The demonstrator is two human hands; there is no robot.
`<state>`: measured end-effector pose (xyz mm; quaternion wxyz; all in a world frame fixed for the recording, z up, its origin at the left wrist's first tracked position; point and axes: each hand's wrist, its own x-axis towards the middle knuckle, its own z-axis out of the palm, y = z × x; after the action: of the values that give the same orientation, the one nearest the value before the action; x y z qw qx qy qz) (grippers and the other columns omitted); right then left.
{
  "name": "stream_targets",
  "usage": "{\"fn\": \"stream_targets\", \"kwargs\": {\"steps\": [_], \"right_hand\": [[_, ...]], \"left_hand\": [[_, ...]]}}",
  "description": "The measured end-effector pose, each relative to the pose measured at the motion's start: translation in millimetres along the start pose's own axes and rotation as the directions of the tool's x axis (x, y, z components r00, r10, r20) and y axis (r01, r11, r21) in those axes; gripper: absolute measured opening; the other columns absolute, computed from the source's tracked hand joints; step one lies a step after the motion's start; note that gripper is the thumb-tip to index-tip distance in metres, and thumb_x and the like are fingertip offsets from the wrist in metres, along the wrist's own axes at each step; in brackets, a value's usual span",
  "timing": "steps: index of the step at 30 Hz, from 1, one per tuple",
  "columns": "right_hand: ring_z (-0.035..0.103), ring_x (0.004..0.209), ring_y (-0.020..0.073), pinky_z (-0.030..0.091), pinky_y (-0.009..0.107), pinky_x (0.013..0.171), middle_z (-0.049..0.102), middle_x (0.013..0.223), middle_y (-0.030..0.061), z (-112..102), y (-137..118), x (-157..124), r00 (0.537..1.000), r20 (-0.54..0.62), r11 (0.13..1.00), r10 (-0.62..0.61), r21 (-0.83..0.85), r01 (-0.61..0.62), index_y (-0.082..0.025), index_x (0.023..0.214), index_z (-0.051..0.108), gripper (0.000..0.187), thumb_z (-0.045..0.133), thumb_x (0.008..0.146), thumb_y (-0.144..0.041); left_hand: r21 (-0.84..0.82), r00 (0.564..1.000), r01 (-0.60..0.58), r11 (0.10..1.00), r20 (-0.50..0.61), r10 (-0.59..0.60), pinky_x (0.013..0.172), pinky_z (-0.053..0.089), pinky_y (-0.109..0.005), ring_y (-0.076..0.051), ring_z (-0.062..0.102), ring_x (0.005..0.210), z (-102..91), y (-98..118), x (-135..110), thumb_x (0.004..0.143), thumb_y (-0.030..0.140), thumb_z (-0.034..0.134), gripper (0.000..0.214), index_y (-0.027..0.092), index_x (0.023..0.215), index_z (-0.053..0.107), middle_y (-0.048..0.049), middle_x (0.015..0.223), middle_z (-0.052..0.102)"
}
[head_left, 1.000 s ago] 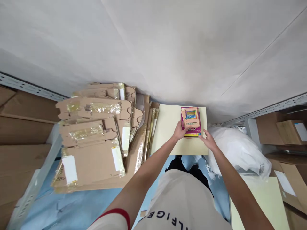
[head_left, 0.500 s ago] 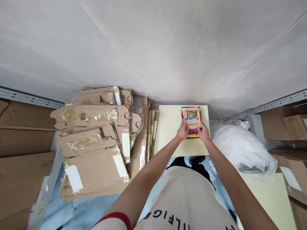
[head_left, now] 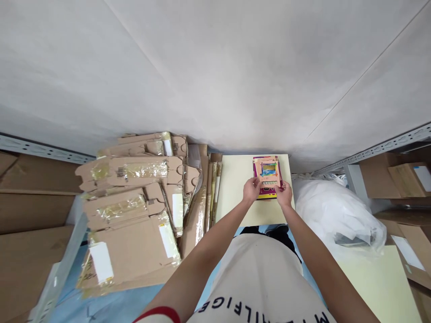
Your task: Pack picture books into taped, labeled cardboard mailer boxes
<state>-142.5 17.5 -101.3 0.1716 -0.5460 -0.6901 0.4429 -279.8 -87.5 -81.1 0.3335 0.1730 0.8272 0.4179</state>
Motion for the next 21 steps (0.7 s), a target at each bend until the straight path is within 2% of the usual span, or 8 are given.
{"fn": "stream_targets", "kwargs": {"steps": [3, 7, 12, 15, 19, 21], "right_hand": [[0.069, 0.083, 0.0231, 0.054, 0.035, 0.080, 0.071, 0.084, 0.0041, 5.4, -8.1, -3.7, 0.979, 0.011, 0.953, 0.206, 0.224, -0.203, -0.020, 0.107, 0.059, 0.051, 0.073, 0.065, -0.044], [0.070, 0.072, 0.0191, 0.058, 0.031, 0.066, 0.070, 0.080, 0.0007, 11.6, -16.6, -9.7, 0.961, 0.055, 0.893, 0.269, 0.360, -0.271, -0.022, 0.105, 0.051, 0.048, 0.072, 0.065, -0.038], [0.071, 0.071, 0.0183, 0.060, 0.030, 0.064, 0.069, 0.076, -0.0007, 8.3, -19.0, -23.3, 0.936, 0.094, 0.809, 0.339, 0.478, -0.342, -0.024, 0.091, 0.048, 0.039, 0.076, 0.063, -0.030], [0.071, 0.068, 0.0183, 0.060, 0.031, 0.062, 0.067, 0.071, -0.0013, 0.6, -19.7, -31.6, 0.925, 0.122, 0.775, 0.361, 0.512, -0.370, -0.024, 0.084, 0.047, 0.036, 0.076, 0.062, -0.027], [0.070, 0.067, 0.0151, 0.059, 0.029, 0.063, 0.067, 0.074, -0.0031, -21.0, -21.0, -39.8, 0.930, 0.135, 0.758, 0.343, 0.544, -0.358, -0.024, 0.087, 0.049, 0.036, 0.075, 0.062, -0.026], [0.068, 0.066, 0.0144, 0.058, 0.028, 0.063, 0.066, 0.072, -0.0045, -38.0, -20.9, -44.3, 0.935, 0.133, 0.758, 0.328, 0.554, -0.344, -0.024, 0.089, 0.052, 0.037, 0.076, 0.062, -0.026]], "left_hand": [[-0.051, 0.997, 0.079, 0.996, 0.015, -0.078, 0.078, 0.053, -0.029, -0.018, 0.068, 0.082, 1.0, 4.4, 0.3, 0.084, 0.022, 0.065, 0.020, 0.016, 0.103, 0.064, -0.0068, 0.092, 0.072], [-0.061, 0.995, 0.096, 0.994, 0.025, -0.094, 0.071, 0.051, -0.027, -0.017, 0.068, 0.075, 3.8, 6.1, -6.8, 0.077, 0.017, 0.072, 0.020, 0.018, 0.092, 0.060, -0.0025, 0.079, 0.072], [-0.078, 0.990, 0.117, 0.990, 0.088, -0.110, 0.064, 0.048, -0.025, -0.016, 0.068, 0.068, 6.3, -2.1, -31.4, 0.070, 0.017, 0.078, 0.029, 0.021, 0.082, 0.052, 0.0020, 0.066, 0.068], [-0.121, 0.990, 0.111, 0.986, 0.101, -0.099, 0.065, 0.048, -0.026, -0.017, 0.068, 0.069, 2.8, -11.8, -43.1, 0.070, 0.023, 0.078, 0.032, 0.021, 0.085, 0.050, 0.0017, 0.067, 0.067], [-0.202, 0.997, 0.065, 0.977, -0.030, -0.072, 0.062, 0.049, -0.027, -0.015, 0.065, 0.068, -13.5, -21.3, -41.7, 0.074, 0.036, 0.074, 0.035, 0.020, 0.095, 0.051, -0.0032, 0.084, 0.067], [-0.230, 0.997, 0.038, 0.972, -0.058, -0.053, 0.062, 0.050, -0.027, -0.015, 0.064, 0.069, -22.8, -20.1, -36.5, 0.075, 0.039, 0.072, 0.035, 0.019, 0.097, 0.052, -0.0051, 0.091, 0.066]]}}
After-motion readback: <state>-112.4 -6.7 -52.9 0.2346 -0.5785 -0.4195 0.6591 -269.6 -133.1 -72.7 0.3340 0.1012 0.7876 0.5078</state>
